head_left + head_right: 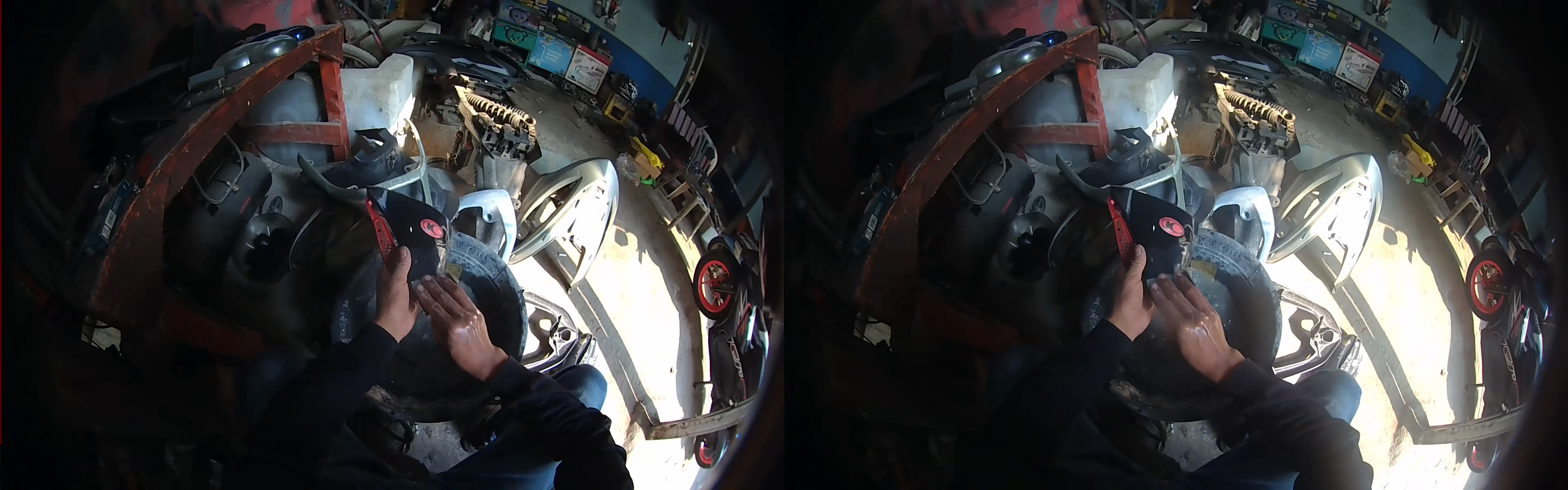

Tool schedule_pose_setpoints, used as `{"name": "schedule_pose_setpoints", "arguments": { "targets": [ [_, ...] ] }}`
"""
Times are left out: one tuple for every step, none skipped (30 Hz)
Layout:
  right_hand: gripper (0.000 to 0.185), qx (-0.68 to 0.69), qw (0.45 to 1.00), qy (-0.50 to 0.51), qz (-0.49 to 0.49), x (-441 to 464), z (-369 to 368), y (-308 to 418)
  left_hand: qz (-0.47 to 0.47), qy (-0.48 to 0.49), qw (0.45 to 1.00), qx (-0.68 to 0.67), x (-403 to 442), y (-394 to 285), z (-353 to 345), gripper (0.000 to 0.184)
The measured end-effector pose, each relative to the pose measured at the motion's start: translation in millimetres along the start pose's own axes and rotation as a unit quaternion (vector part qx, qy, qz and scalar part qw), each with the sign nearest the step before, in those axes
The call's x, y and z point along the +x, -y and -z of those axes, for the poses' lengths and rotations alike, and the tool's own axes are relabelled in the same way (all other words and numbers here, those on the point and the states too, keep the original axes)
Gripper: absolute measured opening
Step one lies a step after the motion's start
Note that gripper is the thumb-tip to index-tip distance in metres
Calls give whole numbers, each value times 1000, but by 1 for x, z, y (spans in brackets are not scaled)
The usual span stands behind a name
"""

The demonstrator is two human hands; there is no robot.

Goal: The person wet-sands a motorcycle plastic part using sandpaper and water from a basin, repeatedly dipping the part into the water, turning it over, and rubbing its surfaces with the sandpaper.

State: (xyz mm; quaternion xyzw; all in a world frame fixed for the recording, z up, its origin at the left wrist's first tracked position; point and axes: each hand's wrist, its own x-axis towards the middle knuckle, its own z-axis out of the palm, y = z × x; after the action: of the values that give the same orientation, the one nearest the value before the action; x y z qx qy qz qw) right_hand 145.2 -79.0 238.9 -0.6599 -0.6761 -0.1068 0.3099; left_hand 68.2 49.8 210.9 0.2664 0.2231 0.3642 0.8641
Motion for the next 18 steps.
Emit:
{"name": "schedule_pose_setpoints", "arguments": {
  "targets": [
    [54, 3, 1000, 5, 6, -8, 0, -1, -6, -21, 1000, -3, -6, -4, -8, 50],
    [58, -7, 1000, 6, 6, -13, 1, -3, 1, -20, 1000, -17, -8, -1, -13, 48],
    [58, -5, 1000, 6, 6, -9, 0, -4, 1, -23, 1000, -15, -9, -1, -11, 48],
    [58, 3, 1000, -9, -1, -2, 3, -6, 13, 4, 999, -40, -10, 2, -9, 46],
    [59, 10, 1000, -22, -12, 0, 8, -6, 29, 30, 997, -65, -13, 7, -8, 43],
    [59, 29, 999, -17, -25, 5, 12, -3, 25, 35, 996, -72, -15, 5, -12, 37],
    [59, 61, 998, -23, -7, 6, 14, 3, 47, 38, 996, -60, -20, -5, -19, 49],
    [59, 55, 998, -14, 16, 1, 14, 11, 68, 37, 996, -44, -23, -13, -20, 58],
    [59, 52, 998, -4, 40, -4, 14, 18, 89, 35, 995, -27, -26, -20, -22, 68],
    [58, 46, 998, -7, 50, -1, 18, 17, 90, 32, 995, -24, -31, -24, -26, 68],
    [58, 49, 998, -7, 48, 4, 17, 9, 107, 10, 994, -32, -36, -26, -33, 77],
    [57, 23, 999, -13, 32, 10, 15, -1, 124, -13, 991, -42, -42, -28, -41, 86],
    [56, -4, 1000, -17, 17, 14, 15, -5, 146, -26, 989, -21, -41, -27, -41, 96],
    [55, 1, 1000, -9, -8, 10, 15, 5, 168, -39, 985, -1, -40, -27, -42, 105],
    [55, 12, 1000, 1, 25, 0, 15, 16, 189, -56, 980, -8, -31, -27, -33, 110],
    [59, 22, 999, 4, 40, -4, 13, 16, 185, -56, 981, -8, -31, -34, -35, 110],
    [63, 33, 998, 9, 52, -7, 11, 15, 185, -48, 982, 5, -35, -40, -39, 112],
    [63, 23, 1000, -5, 16, 2, 14, 14, 187, -38, 981, 18, -39, -44, -43, 114]
  ]
}}
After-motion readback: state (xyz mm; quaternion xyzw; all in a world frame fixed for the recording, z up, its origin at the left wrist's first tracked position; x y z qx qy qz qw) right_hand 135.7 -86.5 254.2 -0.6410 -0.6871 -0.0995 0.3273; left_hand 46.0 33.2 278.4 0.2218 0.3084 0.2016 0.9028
